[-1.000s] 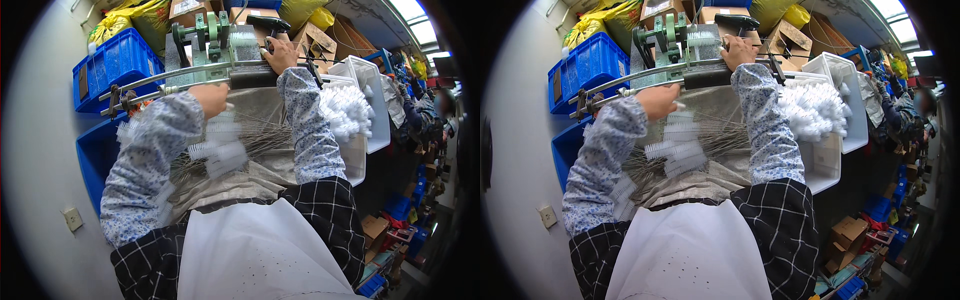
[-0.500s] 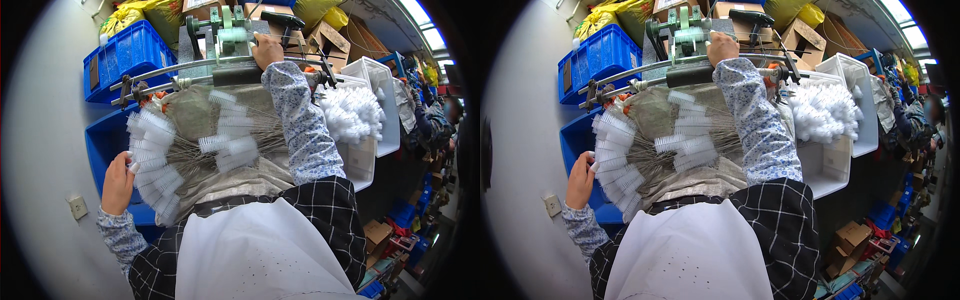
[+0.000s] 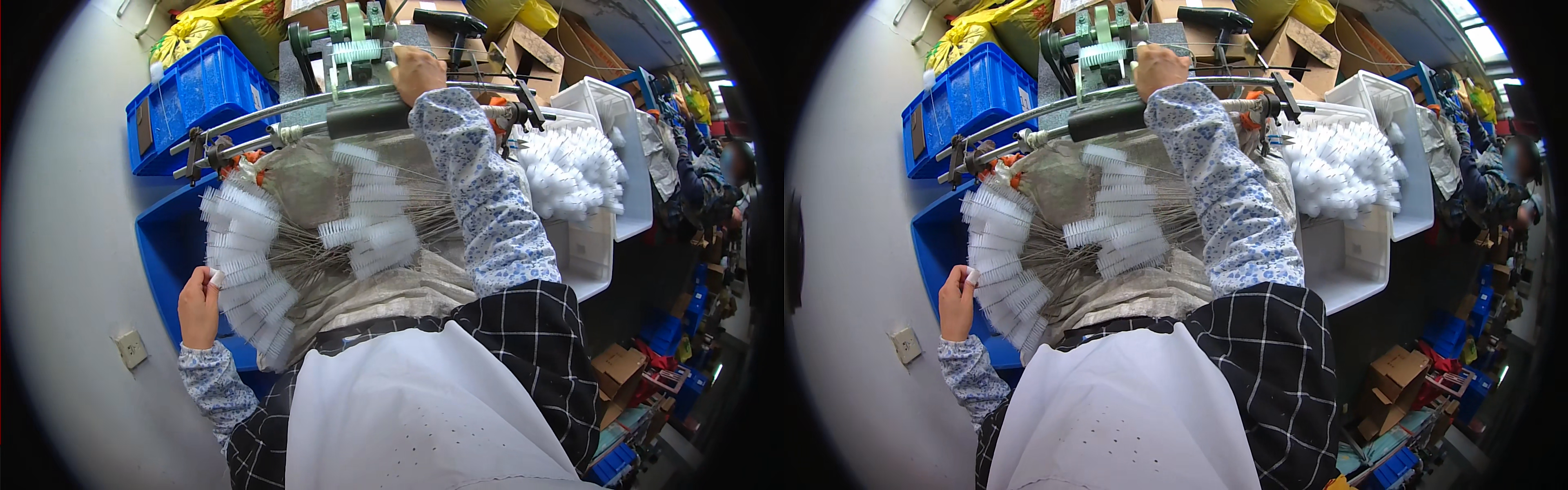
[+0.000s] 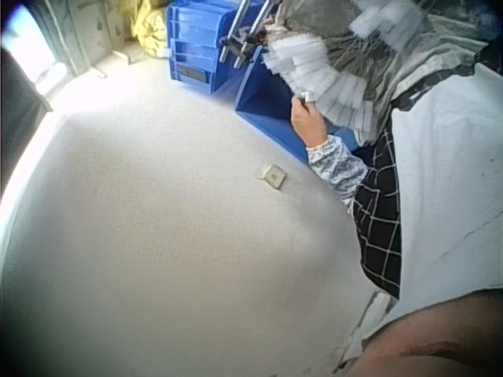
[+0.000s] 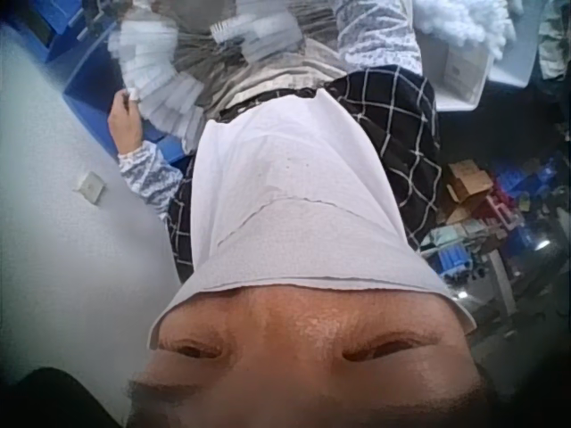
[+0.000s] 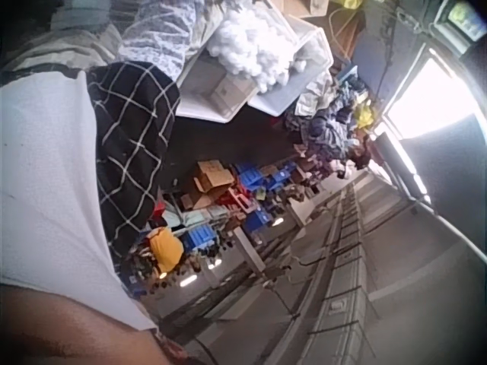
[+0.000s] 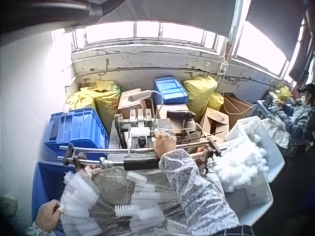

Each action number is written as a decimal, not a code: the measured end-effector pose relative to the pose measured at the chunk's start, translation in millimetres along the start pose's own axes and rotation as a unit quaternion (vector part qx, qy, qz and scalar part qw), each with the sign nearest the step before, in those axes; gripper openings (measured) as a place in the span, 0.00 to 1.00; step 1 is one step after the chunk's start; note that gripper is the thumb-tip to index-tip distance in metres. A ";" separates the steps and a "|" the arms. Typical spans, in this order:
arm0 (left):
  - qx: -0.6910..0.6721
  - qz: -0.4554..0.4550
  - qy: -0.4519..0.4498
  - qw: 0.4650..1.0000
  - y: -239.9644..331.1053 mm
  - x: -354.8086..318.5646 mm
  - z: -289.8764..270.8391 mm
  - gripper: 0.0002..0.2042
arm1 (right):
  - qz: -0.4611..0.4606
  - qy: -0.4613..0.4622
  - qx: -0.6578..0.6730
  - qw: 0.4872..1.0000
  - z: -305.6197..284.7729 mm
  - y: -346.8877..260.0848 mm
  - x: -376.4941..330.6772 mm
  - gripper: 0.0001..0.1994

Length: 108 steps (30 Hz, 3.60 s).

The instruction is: The recorder uses a specialized machine to assemble white-bristled wire brushes, then uses a hairdryer to finish or clean them.

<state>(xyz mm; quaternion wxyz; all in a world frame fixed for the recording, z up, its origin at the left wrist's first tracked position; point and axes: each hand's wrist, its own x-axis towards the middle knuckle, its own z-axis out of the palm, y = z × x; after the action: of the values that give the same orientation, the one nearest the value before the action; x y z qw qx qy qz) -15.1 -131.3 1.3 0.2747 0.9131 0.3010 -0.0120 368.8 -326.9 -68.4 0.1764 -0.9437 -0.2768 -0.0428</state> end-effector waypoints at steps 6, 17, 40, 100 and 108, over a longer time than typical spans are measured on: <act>-0.045 0.006 0.033 0.998 -7.5 -1.5 0.5 0.04 | -0.002 -0.001 -0.074 0.997 -9.9 52.7 3.7 0.17; -0.225 0.086 0.389 0.889 1.4 12.4 -64.6 0.12 | -0.079 -0.056 -0.114 0.989 -31.2 130.7 27.9 0.14; -0.336 0.265 0.045 0.903 136.8 43.8 47.8 0.06 | -0.118 -0.457 0.490 0.733 -103.9 -62.5 -113.0 0.18; -0.233 0.081 0.111 0.963 -57.4 -56.3 -33.6 0.12 | 0.021 0.040 0.069 0.997 -3.5 80.4 -0.9 0.20; -0.277 0.186 0.419 0.845 -57.3 -79.5 -95.8 0.21 | -0.018 0.054 0.041 0.998 4.4 31.3 0.2 0.17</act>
<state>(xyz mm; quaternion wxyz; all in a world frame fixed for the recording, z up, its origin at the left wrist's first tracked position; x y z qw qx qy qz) -125.8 -87.5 69.2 0.3613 0.7562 0.2024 0.5067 385.7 -349.9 -82.2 0.2284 -0.9269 -0.2855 -0.0852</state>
